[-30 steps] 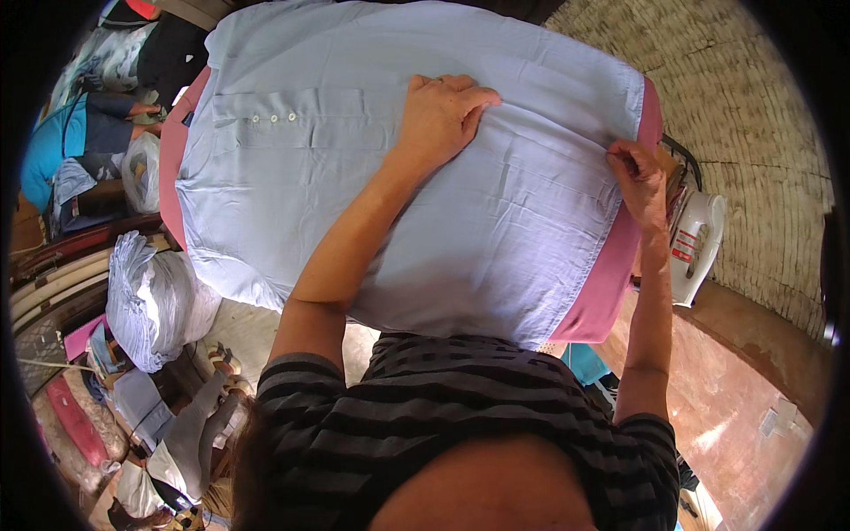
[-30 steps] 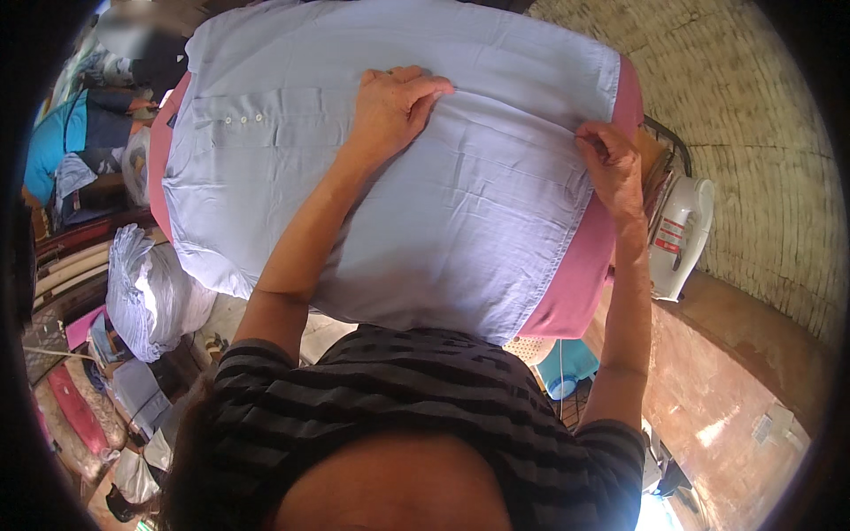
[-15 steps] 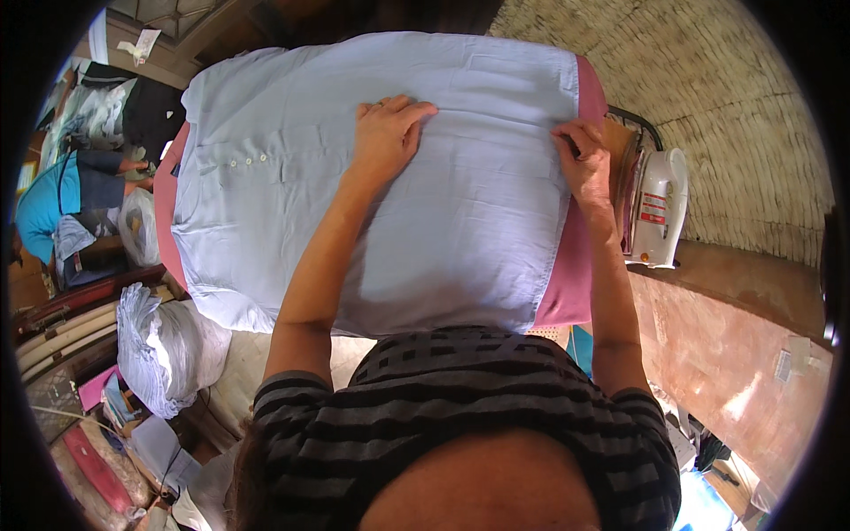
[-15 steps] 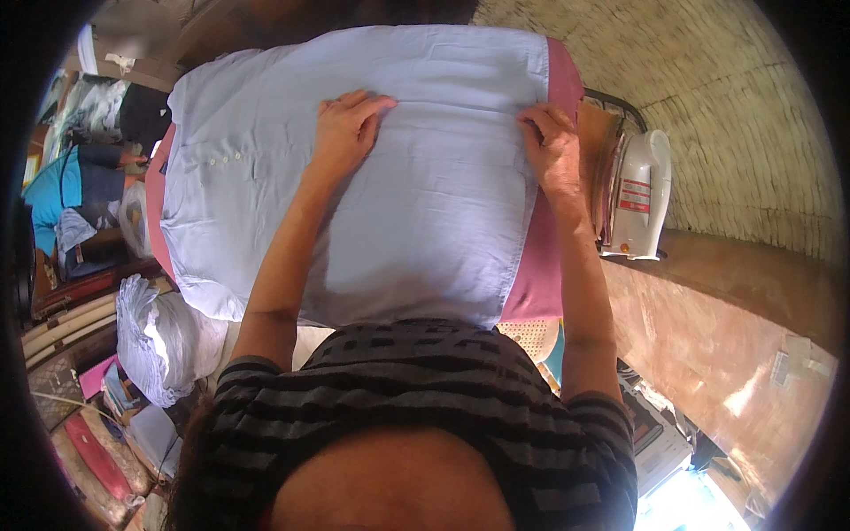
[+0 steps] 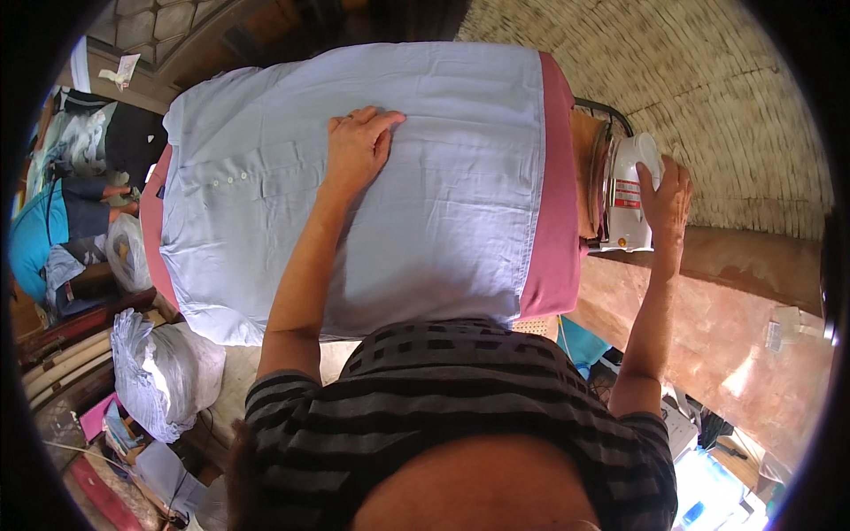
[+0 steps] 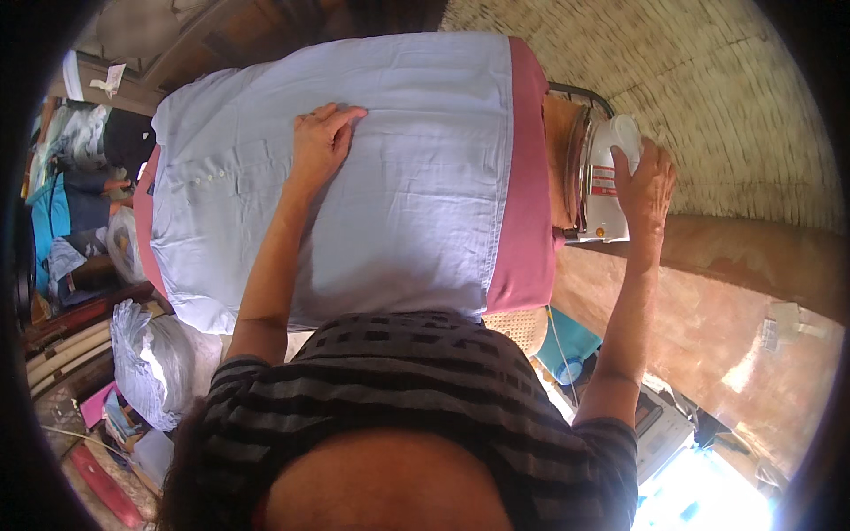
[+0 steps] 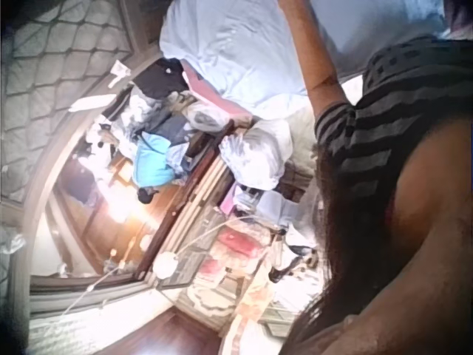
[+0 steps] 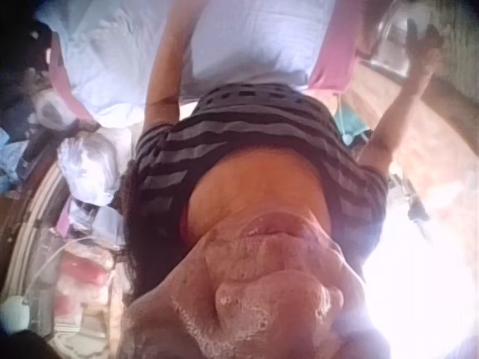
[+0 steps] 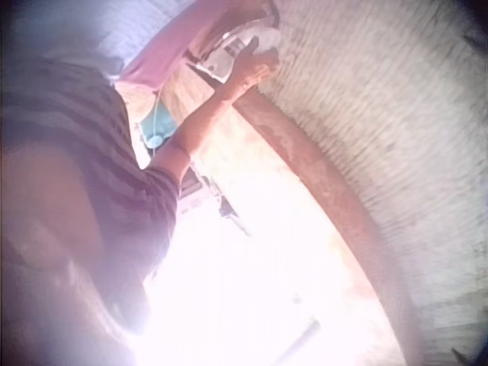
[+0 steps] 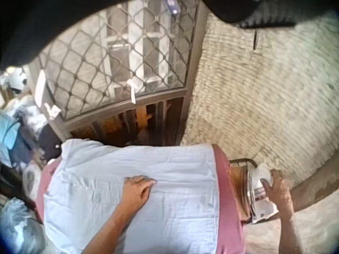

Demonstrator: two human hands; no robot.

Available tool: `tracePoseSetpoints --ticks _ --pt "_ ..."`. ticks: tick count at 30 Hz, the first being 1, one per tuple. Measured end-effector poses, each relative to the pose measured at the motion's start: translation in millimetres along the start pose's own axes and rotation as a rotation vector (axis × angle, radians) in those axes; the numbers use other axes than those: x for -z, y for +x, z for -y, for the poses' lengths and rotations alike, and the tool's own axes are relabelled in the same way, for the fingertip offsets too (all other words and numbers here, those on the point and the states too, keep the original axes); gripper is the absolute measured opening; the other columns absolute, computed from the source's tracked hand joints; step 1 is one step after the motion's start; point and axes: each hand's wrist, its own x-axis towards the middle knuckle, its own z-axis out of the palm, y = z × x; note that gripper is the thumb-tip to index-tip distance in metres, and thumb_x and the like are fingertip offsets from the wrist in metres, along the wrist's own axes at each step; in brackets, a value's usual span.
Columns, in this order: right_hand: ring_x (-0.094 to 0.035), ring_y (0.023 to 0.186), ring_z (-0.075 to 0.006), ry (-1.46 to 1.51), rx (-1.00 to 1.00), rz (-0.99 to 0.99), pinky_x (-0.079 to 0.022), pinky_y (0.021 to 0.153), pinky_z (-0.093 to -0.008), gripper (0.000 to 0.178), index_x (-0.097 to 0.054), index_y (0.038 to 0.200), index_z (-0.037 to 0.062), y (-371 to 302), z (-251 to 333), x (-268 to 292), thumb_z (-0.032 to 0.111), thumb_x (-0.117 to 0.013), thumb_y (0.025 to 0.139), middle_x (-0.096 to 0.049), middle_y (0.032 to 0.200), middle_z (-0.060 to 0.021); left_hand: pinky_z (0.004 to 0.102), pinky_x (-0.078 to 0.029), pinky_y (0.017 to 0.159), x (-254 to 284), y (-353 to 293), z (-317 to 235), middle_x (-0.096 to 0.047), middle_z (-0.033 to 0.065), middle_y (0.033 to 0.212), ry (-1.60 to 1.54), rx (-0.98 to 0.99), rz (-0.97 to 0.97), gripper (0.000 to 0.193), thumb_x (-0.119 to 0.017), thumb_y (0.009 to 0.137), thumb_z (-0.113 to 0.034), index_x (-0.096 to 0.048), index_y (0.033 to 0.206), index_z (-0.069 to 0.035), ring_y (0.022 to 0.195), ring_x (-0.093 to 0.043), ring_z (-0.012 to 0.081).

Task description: The person irons a light blue button-up shirt on a pink ironing board using a white and red iron, smoothing the fabric and buttons before folding the shirt.

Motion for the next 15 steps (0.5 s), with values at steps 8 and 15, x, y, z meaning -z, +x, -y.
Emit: tracePoseSetpoints --ticks 8,15 --pt "-0.06 0.063 -0.0138 0.677 -0.692 0.392 -0.048 0.057 -0.0309 0.05 -0.056 0.117 -0.0029 7.6 -20.6 -28.5 0.036 -0.072 0.09 -0.063 0.078 -0.0079 0.0383 -0.033 0.069 -1.9 -1.2 -1.6 -0.052 0.0 0.071 -0.001 0.003 0.005 0.025 -0.063 0.085 -0.002 -0.071 0.1 -0.021 0.072 -0.055 0.0214" --pt "-0.053 0.05 -0.0119 0.673 -0.688 0.532 -0.045 0.047 -0.0308 0.047 -0.062 0.104 -0.0032 -11.8 -24.3 -5.4 0.043 -0.065 0.095 -0.059 0.064 -0.0059 0.0404 -0.036 0.074 -8.0 4.1 -2.8 -0.06 -0.0001 0.077 -0.064 -0.019 -0.033 0.019 -0.064 0.086 -0.007 -0.072 0.094 -0.022 0.078 -0.06 0.0228"
